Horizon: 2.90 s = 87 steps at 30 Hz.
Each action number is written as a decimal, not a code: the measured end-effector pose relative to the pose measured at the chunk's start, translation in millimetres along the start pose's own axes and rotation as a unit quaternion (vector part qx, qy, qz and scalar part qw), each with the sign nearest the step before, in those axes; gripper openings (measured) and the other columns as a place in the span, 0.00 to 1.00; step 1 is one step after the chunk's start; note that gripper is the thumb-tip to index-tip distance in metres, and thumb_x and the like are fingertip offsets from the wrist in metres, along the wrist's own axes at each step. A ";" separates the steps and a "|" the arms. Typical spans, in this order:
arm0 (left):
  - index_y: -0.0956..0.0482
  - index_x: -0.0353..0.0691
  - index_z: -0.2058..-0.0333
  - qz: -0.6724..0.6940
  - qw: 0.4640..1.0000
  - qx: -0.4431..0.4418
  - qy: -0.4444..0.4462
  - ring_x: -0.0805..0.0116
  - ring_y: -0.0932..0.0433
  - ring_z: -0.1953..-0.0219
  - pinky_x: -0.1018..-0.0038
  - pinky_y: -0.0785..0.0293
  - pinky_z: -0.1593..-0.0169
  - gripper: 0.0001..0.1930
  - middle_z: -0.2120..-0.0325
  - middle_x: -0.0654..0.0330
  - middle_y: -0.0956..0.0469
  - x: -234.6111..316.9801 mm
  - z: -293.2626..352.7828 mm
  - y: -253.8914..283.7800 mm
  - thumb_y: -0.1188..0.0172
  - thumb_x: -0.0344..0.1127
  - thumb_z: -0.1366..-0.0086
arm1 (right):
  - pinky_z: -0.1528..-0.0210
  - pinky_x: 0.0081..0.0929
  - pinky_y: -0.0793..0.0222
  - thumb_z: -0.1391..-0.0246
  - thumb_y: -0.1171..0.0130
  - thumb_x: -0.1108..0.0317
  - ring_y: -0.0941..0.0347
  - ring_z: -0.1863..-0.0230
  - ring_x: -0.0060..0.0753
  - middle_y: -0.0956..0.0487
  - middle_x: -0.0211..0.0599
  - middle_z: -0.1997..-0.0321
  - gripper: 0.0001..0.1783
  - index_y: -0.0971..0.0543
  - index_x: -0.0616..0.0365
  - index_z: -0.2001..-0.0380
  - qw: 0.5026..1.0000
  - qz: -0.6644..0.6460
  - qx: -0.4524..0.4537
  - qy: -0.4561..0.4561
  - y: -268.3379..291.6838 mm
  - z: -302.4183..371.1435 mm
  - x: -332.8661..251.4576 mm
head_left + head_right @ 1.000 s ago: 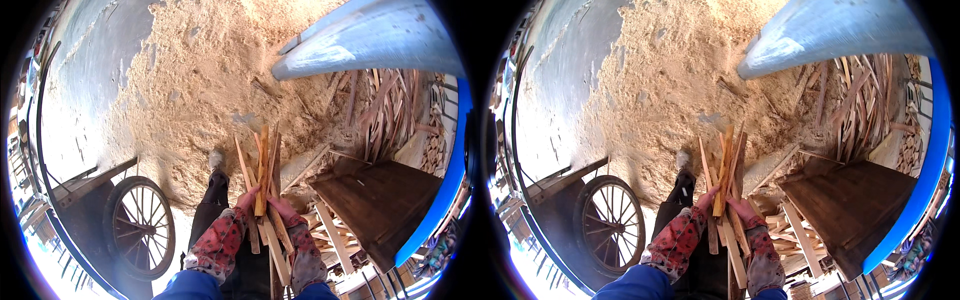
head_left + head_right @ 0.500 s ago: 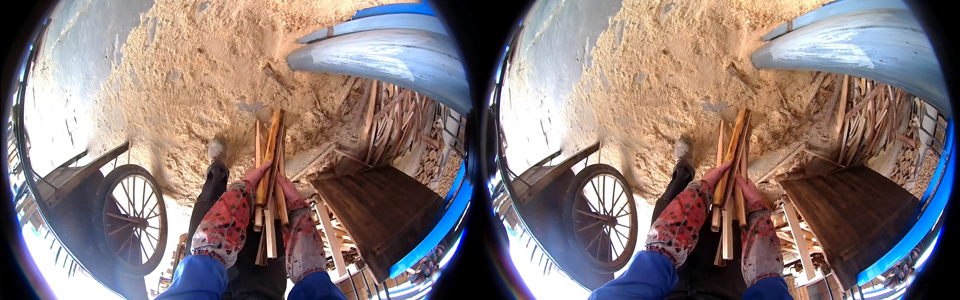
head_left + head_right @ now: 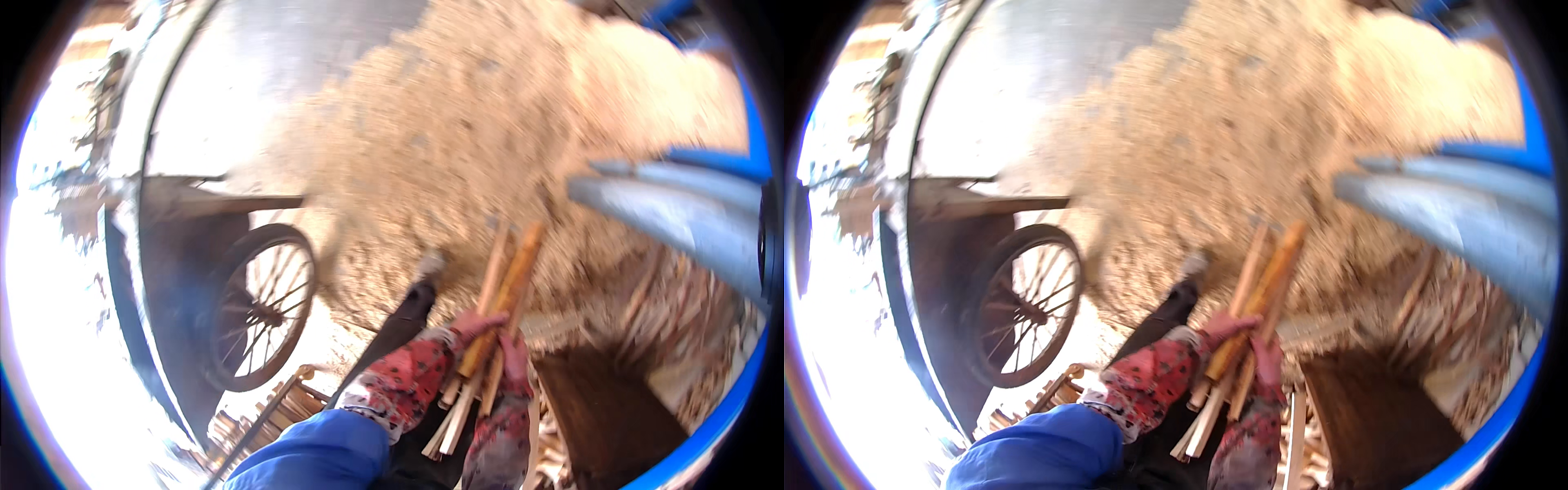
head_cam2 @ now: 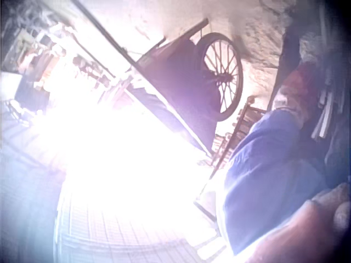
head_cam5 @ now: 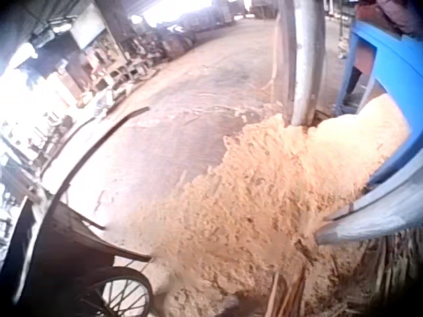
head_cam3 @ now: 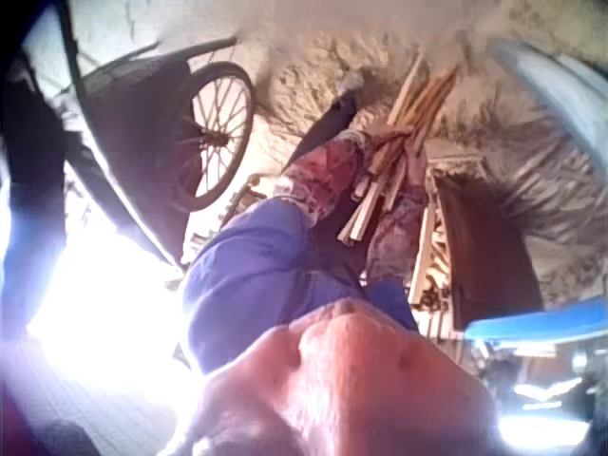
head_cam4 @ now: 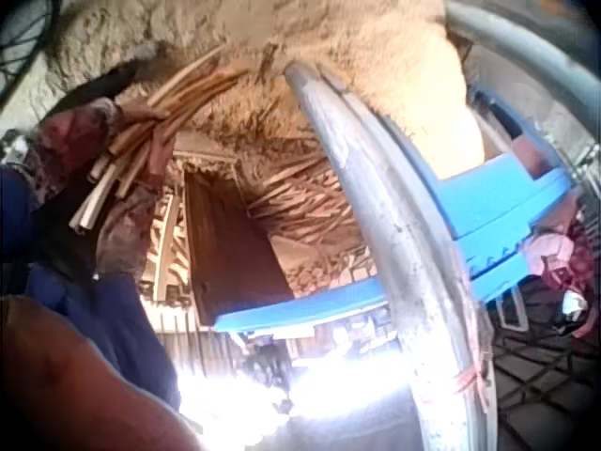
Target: The person picks up thin wooden strips from a pile on the floor and places them into a black wheelbarrow. They repeatedly gather handfuls of wood and transfer them to the cart, occasionally adjusting the pile.
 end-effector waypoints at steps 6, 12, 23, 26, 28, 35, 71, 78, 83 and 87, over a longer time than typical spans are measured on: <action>0.24 0.33 0.50 -0.045 0.995 -0.028 -0.080 0.64 0.20 0.60 0.69 0.25 0.52 0.42 0.61 0.54 0.18 93.4 131.6 -4.7 0.26 0.60 0.56 | 0.44 0.29 0.36 0.37 0.46 0.55 0.33 0.46 0.33 0.30 0.43 0.44 0.32 0.38 0.65 0.38 0.974 0.183 -0.010 0.131 -49.9 95.2 -77.5; 0.33 0.35 0.41 -0.068 0.993 -0.024 -0.090 0.57 0.26 0.46 0.66 0.32 0.43 0.52 0.51 0.48 0.24 93.7 207.6 -3.2 0.28 0.66 0.57 | 0.41 0.34 0.37 0.36 0.49 0.51 0.34 0.43 0.42 0.33 0.52 0.39 0.35 0.39 0.69 0.38 0.948 0.271 0.011 0.164 -82.5 183.6 -113.6; 0.33 0.34 0.42 0.050 0.981 -0.029 -0.183 0.58 0.27 0.46 0.66 0.32 0.43 0.48 0.50 0.50 0.24 142.8 309.5 9.2 0.25 0.57 0.57 | 0.38 0.37 0.39 0.41 0.47 0.42 0.38 0.37 0.46 0.41 0.54 0.33 0.46 0.47 0.66 0.33 0.939 0.288 -0.026 0.187 -153.7 270.9 -165.9; 0.40 0.32 0.38 0.113 0.953 -0.064 -0.272 0.61 0.29 0.44 0.67 0.34 0.41 0.51 0.48 0.50 0.26 162.4 342.7 9.8 0.24 0.53 0.55 | 0.36 0.38 0.40 0.42 0.44 0.44 0.39 0.35 0.45 0.44 0.53 0.32 0.47 0.49 0.64 0.32 0.920 0.294 -0.069 0.248 -175.2 296.5 -184.5; 0.46 0.33 0.35 0.182 0.918 -0.111 -0.335 0.64 0.33 0.41 0.68 0.36 0.39 0.52 0.44 0.52 0.29 176.1 365.3 6.5 0.24 0.48 0.52 | 0.36 0.39 0.41 0.46 0.40 0.44 0.40 0.36 0.45 0.43 0.52 0.33 0.51 0.51 0.66 0.32 0.920 0.254 -0.085 0.286 -185.8 315.6 -197.1; 0.54 0.29 0.33 0.167 0.843 -0.087 -0.504 0.63 0.35 0.39 0.69 0.38 0.37 0.57 0.42 0.48 0.33 222.3 535.7 68.6 0.26 0.46 0.52 | 0.36 0.44 0.41 0.49 0.33 0.52 0.42 0.35 0.47 0.45 0.52 0.31 0.52 0.51 0.62 0.31 0.847 0.318 -0.143 0.402 -271.0 425.0 -229.5; 0.51 0.26 0.35 0.211 0.719 0.550 -0.369 0.49 0.34 0.39 0.66 0.35 0.38 0.53 0.43 0.35 0.34 282.1 553.6 817.7 0.35 0.59 0.44 | 0.39 0.39 0.35 0.49 0.36 0.46 0.33 0.40 0.53 0.30 0.56 0.42 0.40 0.31 0.69 0.44 0.386 0.637 -0.369 0.556 -963.6 314.1 -59.7; 0.37 0.27 0.40 0.122 0.770 0.510 -0.363 0.48 0.31 0.42 0.64 0.35 0.39 0.45 0.44 0.37 0.31 285.7 579.7 767.2 0.32 0.55 0.46 | 0.42 0.40 0.34 0.53 0.32 0.61 0.31 0.45 0.53 0.25 0.52 0.52 0.27 0.25 0.68 0.52 0.447 0.613 -0.361 0.542 -903.0 307.4 -56.1; 0.28 0.29 0.52 -0.172 0.556 0.643 -0.497 0.43 0.34 0.43 0.57 0.36 0.40 0.31 0.47 0.42 0.31 322.5 633.3 691.6 0.29 0.42 0.49 | 0.46 0.42 0.33 0.57 0.33 0.70 0.30 0.49 0.51 0.23 0.46 0.58 0.19 0.22 0.61 0.59 0.464 0.567 -0.335 0.592 -887.2 314.2 -62.6; 0.23 0.34 0.56 -0.215 0.608 0.514 -0.566 0.49 0.30 0.46 0.59 0.33 0.43 0.23 0.54 0.50 0.24 347.7 608.1 666.0 0.31 0.41 0.46 | 0.54 0.43 0.32 0.56 0.34 0.69 0.29 0.58 0.50 0.23 0.43 0.67 0.11 0.22 0.60 0.69 0.493 0.544 -0.312 0.603 -904.7 311.8 -65.4</action>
Point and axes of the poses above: each hand's wrist, its own z-axis away from the middle knuckle, its own y-axis out of the back of the hand, x = y × z, the point moved 7 cm from there along -z, towards the middle knuckle
